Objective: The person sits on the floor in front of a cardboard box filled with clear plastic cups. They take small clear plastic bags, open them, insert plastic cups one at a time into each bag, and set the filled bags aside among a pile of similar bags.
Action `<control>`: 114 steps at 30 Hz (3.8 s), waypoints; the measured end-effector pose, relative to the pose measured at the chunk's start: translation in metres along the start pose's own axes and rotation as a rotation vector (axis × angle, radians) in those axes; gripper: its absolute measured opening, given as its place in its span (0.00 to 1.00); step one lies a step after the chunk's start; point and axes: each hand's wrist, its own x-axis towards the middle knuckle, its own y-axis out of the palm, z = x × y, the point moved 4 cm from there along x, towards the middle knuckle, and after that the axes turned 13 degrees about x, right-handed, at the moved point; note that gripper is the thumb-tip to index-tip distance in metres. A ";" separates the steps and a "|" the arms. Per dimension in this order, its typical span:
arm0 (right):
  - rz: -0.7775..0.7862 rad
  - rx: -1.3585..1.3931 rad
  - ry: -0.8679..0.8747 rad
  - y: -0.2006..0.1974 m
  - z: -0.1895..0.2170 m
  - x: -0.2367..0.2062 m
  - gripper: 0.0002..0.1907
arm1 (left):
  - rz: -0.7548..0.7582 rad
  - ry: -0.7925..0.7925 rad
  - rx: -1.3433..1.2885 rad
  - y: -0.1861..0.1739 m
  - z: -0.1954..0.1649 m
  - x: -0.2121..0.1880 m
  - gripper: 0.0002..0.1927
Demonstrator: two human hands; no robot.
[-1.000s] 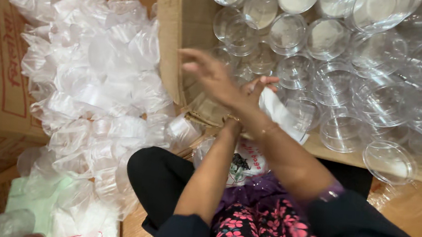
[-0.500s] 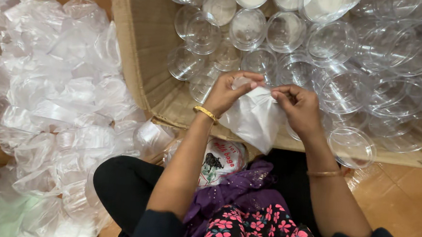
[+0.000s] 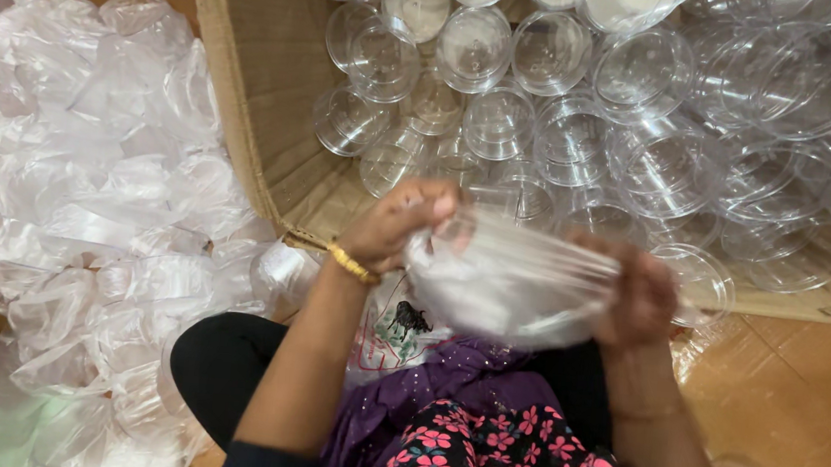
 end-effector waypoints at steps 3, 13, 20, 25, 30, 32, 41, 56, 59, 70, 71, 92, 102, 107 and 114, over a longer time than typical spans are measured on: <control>0.264 0.217 -0.227 -0.010 0.015 -0.022 0.24 | 0.124 0.015 0.183 0.014 0.003 -0.008 0.18; -0.068 -1.020 -0.058 -0.040 0.042 0.022 0.10 | -0.300 -0.028 0.822 -0.025 0.073 0.027 0.10; -0.092 -1.692 -0.136 -0.017 -0.039 0.089 0.15 | -0.707 -0.348 1.092 -0.069 0.127 0.047 0.14; -0.067 -1.572 -0.127 -0.011 -0.051 0.095 0.17 | -0.333 -0.397 0.805 -0.087 0.178 0.049 0.20; -0.040 -1.469 -0.182 -0.011 -0.057 0.088 0.20 | -0.294 -0.002 0.661 -0.068 0.171 0.020 0.21; -0.042 -1.447 -0.212 -0.010 -0.061 0.082 0.22 | -0.335 -0.260 0.386 -0.064 0.174 0.007 0.23; 0.159 -0.998 0.095 -0.012 -0.068 0.064 0.28 | -0.481 -0.401 0.881 -0.065 0.201 0.003 0.16; 0.453 -0.539 0.283 0.070 -0.081 0.083 0.39 | -0.605 0.314 0.710 -0.029 -0.015 -0.013 0.11; 0.552 -0.551 0.280 0.093 -0.077 0.090 0.41 | -0.774 0.394 0.870 -0.031 -0.047 -0.035 0.10; 0.776 -0.685 0.258 0.162 -0.106 0.063 0.41 | -0.908 0.372 0.892 -0.082 -0.030 -0.077 0.04; 0.841 -0.655 0.275 0.171 -0.110 0.059 0.39 | -0.905 0.354 0.806 -0.090 -0.014 -0.078 0.04; 0.494 -0.773 -0.156 0.213 -0.190 0.211 0.11 | -0.905 0.077 -0.092 -0.137 0.173 -0.007 0.23; 0.200 -1.153 -0.123 0.053 -0.040 0.139 0.11 | -0.516 0.219 0.105 -0.097 0.078 0.043 0.20; 0.061 -1.097 -0.241 0.035 -0.016 0.108 0.09 | -0.493 0.288 0.235 -0.070 0.075 0.060 0.09; -0.025 -1.120 -0.500 0.044 0.007 0.079 0.10 | -0.357 0.205 0.181 -0.036 0.073 0.090 0.10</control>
